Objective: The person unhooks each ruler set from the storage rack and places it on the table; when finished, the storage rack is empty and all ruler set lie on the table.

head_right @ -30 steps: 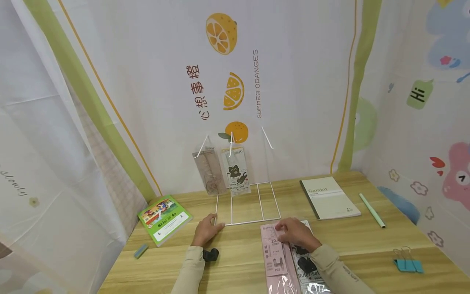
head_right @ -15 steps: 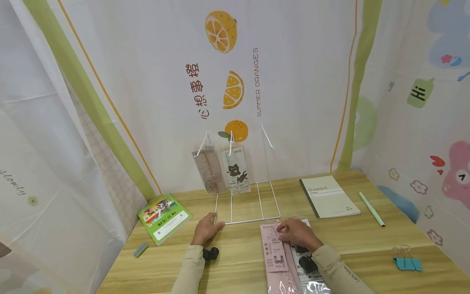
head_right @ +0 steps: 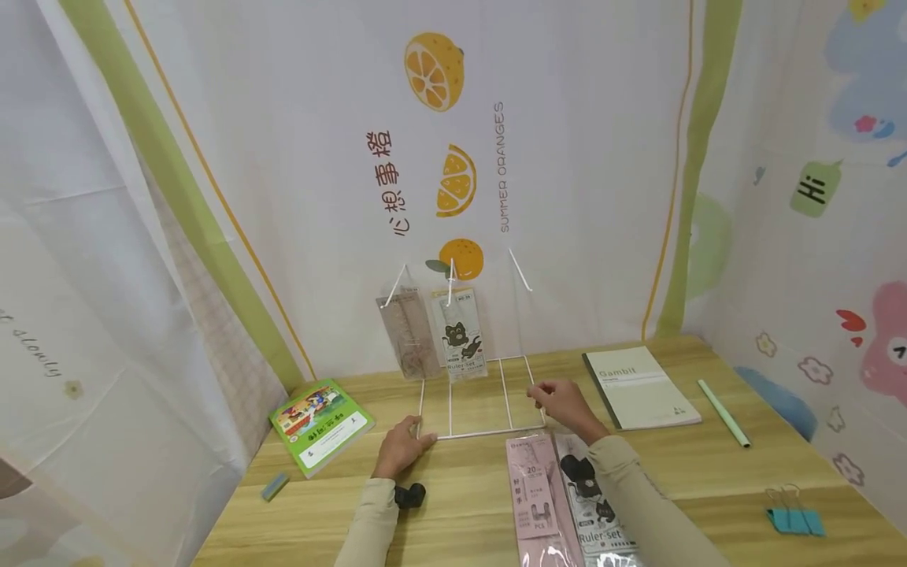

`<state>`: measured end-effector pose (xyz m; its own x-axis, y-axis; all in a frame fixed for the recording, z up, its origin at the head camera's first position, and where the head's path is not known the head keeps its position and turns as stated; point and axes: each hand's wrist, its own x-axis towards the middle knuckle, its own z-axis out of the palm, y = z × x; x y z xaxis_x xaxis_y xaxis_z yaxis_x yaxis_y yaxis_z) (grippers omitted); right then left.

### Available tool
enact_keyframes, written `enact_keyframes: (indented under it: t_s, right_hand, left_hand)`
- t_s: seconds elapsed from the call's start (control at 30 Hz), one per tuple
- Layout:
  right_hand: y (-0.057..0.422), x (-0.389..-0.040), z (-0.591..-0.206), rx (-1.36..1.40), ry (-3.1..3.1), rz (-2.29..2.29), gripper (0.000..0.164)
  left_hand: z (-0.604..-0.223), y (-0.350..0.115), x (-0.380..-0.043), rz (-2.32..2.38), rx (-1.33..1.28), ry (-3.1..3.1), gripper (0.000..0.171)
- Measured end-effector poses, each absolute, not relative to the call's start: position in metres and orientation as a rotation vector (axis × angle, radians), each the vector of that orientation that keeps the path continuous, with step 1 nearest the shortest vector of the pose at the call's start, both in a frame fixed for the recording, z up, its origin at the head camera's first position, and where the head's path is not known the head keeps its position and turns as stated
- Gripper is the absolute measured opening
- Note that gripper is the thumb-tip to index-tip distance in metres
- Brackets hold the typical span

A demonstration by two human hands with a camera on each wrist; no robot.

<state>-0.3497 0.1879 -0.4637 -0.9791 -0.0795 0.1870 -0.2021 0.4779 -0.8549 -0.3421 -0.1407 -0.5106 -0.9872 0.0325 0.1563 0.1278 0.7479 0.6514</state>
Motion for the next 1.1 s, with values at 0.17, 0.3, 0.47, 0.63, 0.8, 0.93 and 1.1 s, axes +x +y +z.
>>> enact_keyframes:
  t_s: [0.17,0.3,0.47,0.63,0.8,0.93,1.1]
  right_hand:
    - [0.169,-0.378,-0.444,0.238,-2.416,1.688,0.027]
    - [0.150,-0.391,-0.429,0.317,-2.342,1.727,0.023]
    - [0.131,-0.401,-0.417,0.431,-2.281,1.734,0.032]
    - [0.118,-0.407,-0.404,0.483,-2.230,1.769,0.041]
    - [0.111,-0.409,-0.394,0.485,-2.216,1.804,0.043]
    - [0.111,-0.408,-0.391,0.502,-2.215,1.801,0.043]
    - [0.110,-0.408,-0.388,0.572,-2.202,1.780,0.045]
  left_hand:
    - [-0.512,-0.141,-0.342,-1.071,-0.130,-2.815,0.054]
    - [-0.512,-0.141,-0.342,-1.084,-0.126,-2.802,0.054]
    - [-0.511,-0.140,-0.343,-1.081,-0.127,-2.801,0.054]
    - [-0.512,-0.139,-0.343,-1.079,-0.122,-2.804,0.054]
    - [-0.513,-0.140,-0.343,-1.084,-0.119,-2.801,0.054]
    - [-0.514,-0.139,-0.343,-1.087,-0.116,-2.801,0.053]
    - [-0.514,-0.139,-0.344,-1.063,-0.112,-2.806,0.054]
